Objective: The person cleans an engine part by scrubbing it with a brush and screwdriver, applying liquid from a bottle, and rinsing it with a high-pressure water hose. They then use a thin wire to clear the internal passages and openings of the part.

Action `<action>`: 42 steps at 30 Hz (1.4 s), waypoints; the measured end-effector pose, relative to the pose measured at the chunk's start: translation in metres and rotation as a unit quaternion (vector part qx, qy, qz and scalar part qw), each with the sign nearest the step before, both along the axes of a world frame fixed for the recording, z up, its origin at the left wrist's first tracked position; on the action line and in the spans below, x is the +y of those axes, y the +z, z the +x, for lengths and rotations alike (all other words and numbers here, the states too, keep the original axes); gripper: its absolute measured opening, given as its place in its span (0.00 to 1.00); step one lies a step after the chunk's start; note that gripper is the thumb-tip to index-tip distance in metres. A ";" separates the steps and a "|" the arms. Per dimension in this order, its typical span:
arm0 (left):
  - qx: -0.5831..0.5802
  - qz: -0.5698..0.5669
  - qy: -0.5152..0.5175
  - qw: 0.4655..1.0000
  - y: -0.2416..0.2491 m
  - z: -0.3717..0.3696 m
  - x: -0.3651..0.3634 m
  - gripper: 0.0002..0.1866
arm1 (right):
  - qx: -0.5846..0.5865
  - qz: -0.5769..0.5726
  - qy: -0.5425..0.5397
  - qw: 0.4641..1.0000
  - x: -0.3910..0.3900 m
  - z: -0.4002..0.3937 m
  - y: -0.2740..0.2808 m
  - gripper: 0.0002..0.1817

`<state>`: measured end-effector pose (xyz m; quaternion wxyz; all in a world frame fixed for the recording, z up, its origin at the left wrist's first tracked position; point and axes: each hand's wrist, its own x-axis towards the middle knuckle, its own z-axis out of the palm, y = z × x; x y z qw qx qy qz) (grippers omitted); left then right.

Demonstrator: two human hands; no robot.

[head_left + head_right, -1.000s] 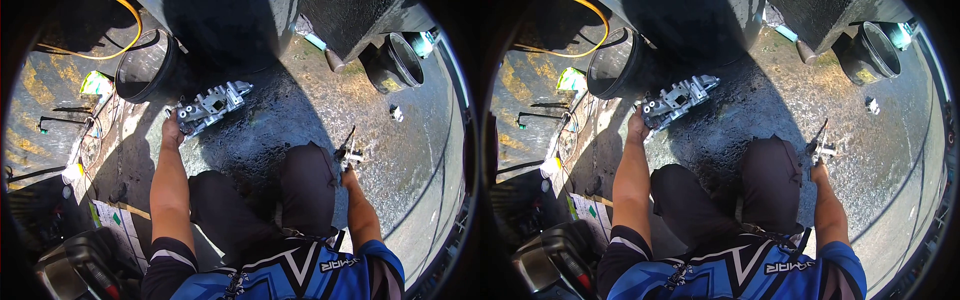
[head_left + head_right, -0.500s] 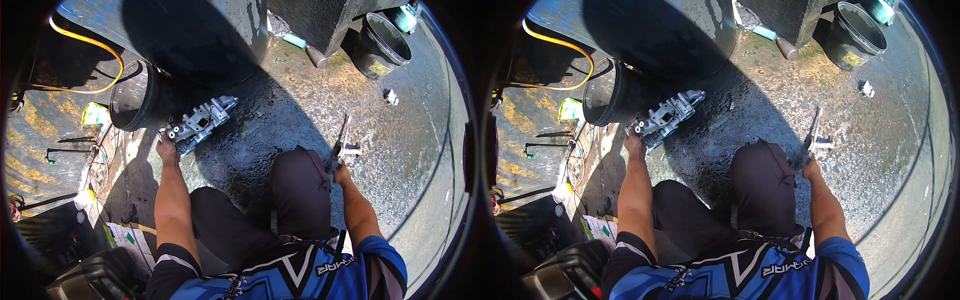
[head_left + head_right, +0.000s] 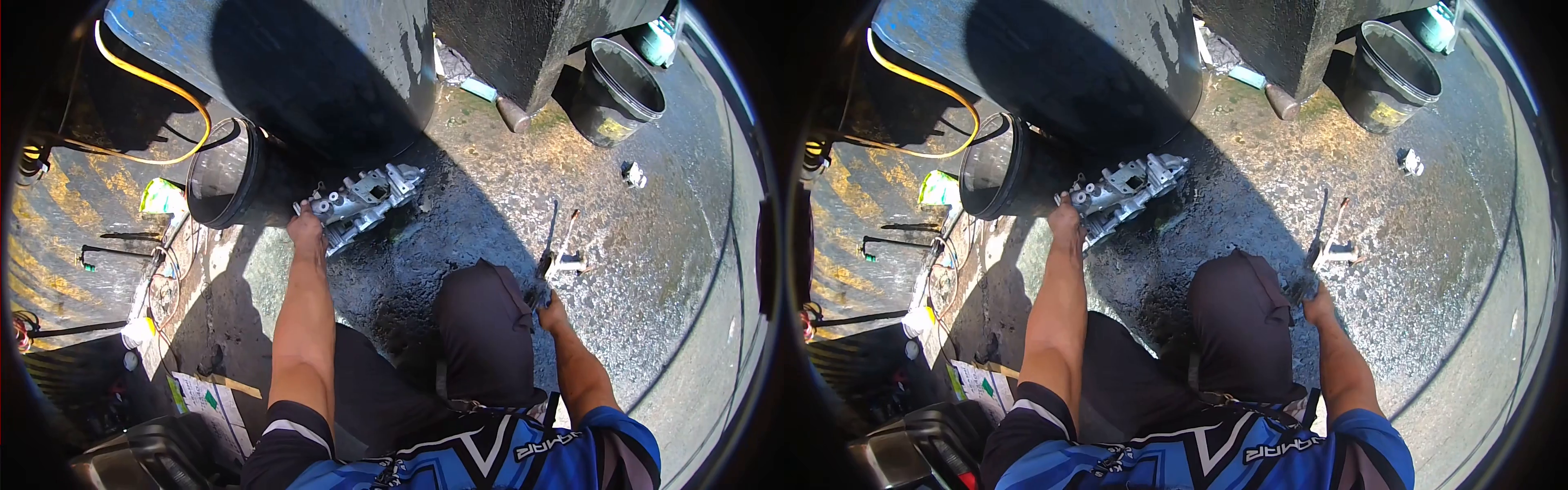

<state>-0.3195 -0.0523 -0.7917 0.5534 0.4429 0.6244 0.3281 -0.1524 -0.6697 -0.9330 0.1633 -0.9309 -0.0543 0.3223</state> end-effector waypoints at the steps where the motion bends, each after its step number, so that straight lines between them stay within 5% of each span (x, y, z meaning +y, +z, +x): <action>1: 0.019 -0.003 -0.021 1.000 0.008 0.016 -0.001 0.23 | 0.004 0.002 -0.002 1.000 -0.002 -0.003 0.004 0.44; 7: 0.118 -0.074 -0.048 0.989 0.028 0.100 0.008 0.23 | 0.045 -0.004 -0.031 0.999 -0.033 -0.021 0.035 0.47; 9: 0.038 -0.101 -0.054 0.993 0.020 0.108 0.024 0.23 | 0.063 -0.026 -0.043 0.997 -0.054 -0.027 0.040 0.47; 11: -0.036 -0.126 -0.082 0.988 -0.012 0.107 0.057 0.22 | 0.083 -0.021 -0.071 0.994 -0.089 -0.038 0.027 0.48; 14: -0.041 -0.129 -0.103 0.985 0.032 0.100 0.030 0.21 | 0.087 -0.037 -0.100 0.991 -0.111 -0.051 0.034 0.48; 17: -0.019 -0.098 -0.118 0.988 -0.006 0.087 0.050 0.23 | 0.068 -0.053 -0.079 0.993 -0.129 -0.059 0.023 0.47; 21: -0.059 -0.099 -0.107 0.988 -0.027 0.078 0.056 0.24 | 0.079 -0.031 -0.080 0.993 -0.107 -0.056 0.035 0.46; 24: 0.014 -0.085 -0.085 0.993 -0.010 0.081 0.044 0.24 | 0.078 0.007 -0.073 0.994 -0.099 -0.044 0.031 0.45; 27: -0.073 -0.095 -0.083 0.989 -0.028 0.077 0.050 0.25 | 0.070 0.042 -0.068 0.994 -0.060 -0.034 0.076 0.43; 31: -0.043 -0.070 -0.137 0.987 -0.002 0.056 0.045 0.27 | 0.067 0.059 -0.061 0.994 -0.074 -0.021 0.044 0.45; 32: -0.035 -0.057 -0.127 0.990 -0.029 0.053 0.065 0.27 | 0.044 0.044 -0.041 0.997 -0.087 -0.016 0.016 0.44; 34: 0.029 -0.047 -0.132 0.990 -0.007 0.042 0.064 0.27 | 0.053 -0.029 -0.034 0.998 -0.044 -0.009 0.078 0.46; 36: 0.049 -0.087 -0.141 0.985 0.075 0.027 0.035 0.27 | 0.049 -0.094 -0.034 0.994 -0.008 0.004 0.122 0.47; 39: 0.022 -0.102 -0.130 0.986 0.121 -0.003 0.032 0.25 | 0.031 -0.077 0.021 0.996 0.036 0.021 0.177 0.46; 42: 0.022 -0.097 -0.133 0.986 0.159 -0.044 0.032 0.22 | 0.085 0.050 -0.033 0.995 0.091 0.030 0.281 0.45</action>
